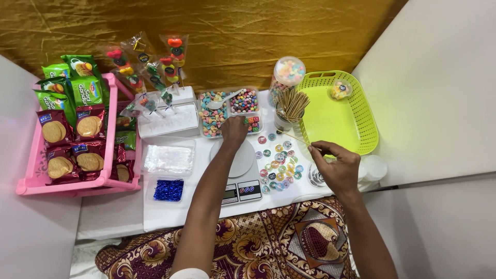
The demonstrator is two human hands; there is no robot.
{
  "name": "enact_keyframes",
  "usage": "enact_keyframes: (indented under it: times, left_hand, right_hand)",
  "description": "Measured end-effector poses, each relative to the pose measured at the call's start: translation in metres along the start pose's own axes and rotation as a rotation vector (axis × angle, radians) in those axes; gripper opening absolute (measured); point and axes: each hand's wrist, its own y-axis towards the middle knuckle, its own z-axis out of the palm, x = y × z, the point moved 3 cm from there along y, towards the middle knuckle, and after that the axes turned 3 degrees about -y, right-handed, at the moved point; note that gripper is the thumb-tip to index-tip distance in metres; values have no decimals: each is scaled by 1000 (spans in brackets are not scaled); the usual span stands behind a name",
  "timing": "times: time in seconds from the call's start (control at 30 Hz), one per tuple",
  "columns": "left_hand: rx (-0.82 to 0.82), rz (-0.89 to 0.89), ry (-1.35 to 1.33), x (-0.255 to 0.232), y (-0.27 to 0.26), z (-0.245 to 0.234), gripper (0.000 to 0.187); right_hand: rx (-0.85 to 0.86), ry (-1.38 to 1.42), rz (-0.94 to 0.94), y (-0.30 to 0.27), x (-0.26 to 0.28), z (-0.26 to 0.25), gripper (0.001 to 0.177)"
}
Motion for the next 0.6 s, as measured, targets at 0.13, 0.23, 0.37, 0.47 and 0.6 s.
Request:
enact_keyframes:
  times: [0.13,0.23,0.37,0.47,0.6]
  left_hand:
    - [8,-15,-12,2,-2,2,23]
    - [-98,68,-32,-6,-15,-8,20]
    - [-104,126,-5,-12,-17,-12,27]
    - [-75,144,3,-19,-22,-26,33]
    - [-36,110,-93,-19,-31,-30,35]
  right_hand:
    - [-18,8,53,-11,-1,0,10]
    - [-64,49,90,-18,-10,2,11]
    - [-89,104,132,-25,-19,10,12]
    - [-93,157,178,-28,-28,21,11]
    - [-66,198,215,-34,-39,33,13]
